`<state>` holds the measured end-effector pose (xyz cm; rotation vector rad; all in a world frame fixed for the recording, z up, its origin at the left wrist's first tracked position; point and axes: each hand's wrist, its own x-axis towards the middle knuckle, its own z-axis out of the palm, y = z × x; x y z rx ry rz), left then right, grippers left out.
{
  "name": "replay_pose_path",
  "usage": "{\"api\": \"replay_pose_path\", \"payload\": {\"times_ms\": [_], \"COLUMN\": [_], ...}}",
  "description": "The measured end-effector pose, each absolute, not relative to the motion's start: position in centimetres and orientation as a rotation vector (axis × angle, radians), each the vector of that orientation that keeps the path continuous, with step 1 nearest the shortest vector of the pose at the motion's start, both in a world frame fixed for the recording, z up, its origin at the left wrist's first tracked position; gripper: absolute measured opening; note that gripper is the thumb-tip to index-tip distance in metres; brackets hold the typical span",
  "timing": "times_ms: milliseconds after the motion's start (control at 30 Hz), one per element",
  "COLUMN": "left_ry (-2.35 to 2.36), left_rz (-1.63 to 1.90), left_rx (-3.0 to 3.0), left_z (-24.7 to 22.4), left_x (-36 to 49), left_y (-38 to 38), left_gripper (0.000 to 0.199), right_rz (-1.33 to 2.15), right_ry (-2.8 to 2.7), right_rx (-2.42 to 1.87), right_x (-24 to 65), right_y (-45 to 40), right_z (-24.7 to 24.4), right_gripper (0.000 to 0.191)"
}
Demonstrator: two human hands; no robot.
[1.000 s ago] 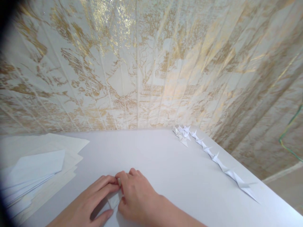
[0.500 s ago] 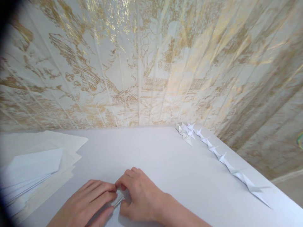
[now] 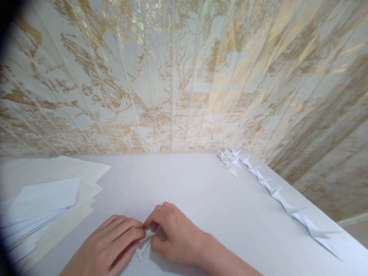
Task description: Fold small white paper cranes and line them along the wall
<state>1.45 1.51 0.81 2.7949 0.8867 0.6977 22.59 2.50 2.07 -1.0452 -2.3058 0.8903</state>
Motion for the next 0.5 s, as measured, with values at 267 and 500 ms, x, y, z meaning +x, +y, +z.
{"api": "replay_pose_path", "payload": {"times_ms": [267, 500], "left_ry": [1.015, 1.092], "left_rz": [0.691, 0.686], "left_rx": [2.667, 2.691], "left_z": [-1.6, -1.5], "left_x": [2.4, 3.2], "left_y": [2.0, 2.6], "left_gripper": [0.021, 0.019], "right_rz": [1.031, 1.172], "right_ry": [-2.245, -2.084], "right_rx": [-0.955, -0.986], "right_x": [23.8, 24.1], "right_y": [3.4, 3.8], "right_z": [1.6, 1.7], "right_gripper": [0.055, 0.033]}}
